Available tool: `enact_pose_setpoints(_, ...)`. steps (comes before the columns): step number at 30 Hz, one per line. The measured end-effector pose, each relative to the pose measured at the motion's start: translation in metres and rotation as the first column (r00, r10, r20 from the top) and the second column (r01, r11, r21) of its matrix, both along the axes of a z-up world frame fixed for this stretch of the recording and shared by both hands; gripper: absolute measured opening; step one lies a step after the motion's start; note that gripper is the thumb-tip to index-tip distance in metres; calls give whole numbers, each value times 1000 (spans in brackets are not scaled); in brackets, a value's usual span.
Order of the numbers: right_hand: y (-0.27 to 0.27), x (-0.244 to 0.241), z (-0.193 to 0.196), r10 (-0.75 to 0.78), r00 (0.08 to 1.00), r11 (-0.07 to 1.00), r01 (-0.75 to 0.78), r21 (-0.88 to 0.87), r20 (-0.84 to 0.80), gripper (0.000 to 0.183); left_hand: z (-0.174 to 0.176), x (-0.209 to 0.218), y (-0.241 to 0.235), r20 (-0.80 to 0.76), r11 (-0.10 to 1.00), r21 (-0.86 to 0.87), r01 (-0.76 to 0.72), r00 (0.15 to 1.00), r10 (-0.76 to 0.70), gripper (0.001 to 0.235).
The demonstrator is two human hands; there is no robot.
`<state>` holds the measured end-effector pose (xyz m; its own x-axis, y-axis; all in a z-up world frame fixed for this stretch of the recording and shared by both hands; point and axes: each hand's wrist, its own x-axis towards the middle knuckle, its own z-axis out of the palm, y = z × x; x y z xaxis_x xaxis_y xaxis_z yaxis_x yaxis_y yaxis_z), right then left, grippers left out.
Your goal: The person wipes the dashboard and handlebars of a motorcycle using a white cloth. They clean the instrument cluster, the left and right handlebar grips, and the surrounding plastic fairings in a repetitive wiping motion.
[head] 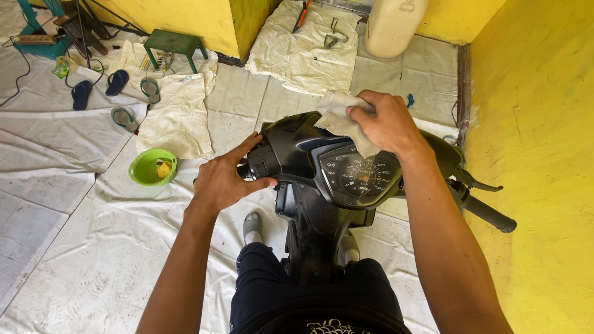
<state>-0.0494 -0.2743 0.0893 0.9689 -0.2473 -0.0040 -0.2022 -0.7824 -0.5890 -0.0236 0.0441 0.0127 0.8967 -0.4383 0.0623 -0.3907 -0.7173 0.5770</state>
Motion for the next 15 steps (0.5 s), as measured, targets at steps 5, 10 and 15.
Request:
enact_pose_setpoints(5,-1,1,-4,-7,1000,999,8,38,-4,37,16,0,-6,-36,998,52,-28,999,30,118)
enact_pose_setpoints(10,-7,2,-7,13,997,1000,-15,22,73,37,14,6,-5,-112,977,211,-33,992,58,117)
enact_pose_setpoints(15,-11,-1,-8,17,991,999,-23,46,133,28,3,10,3,-102,998,52,-32,994,37,116)
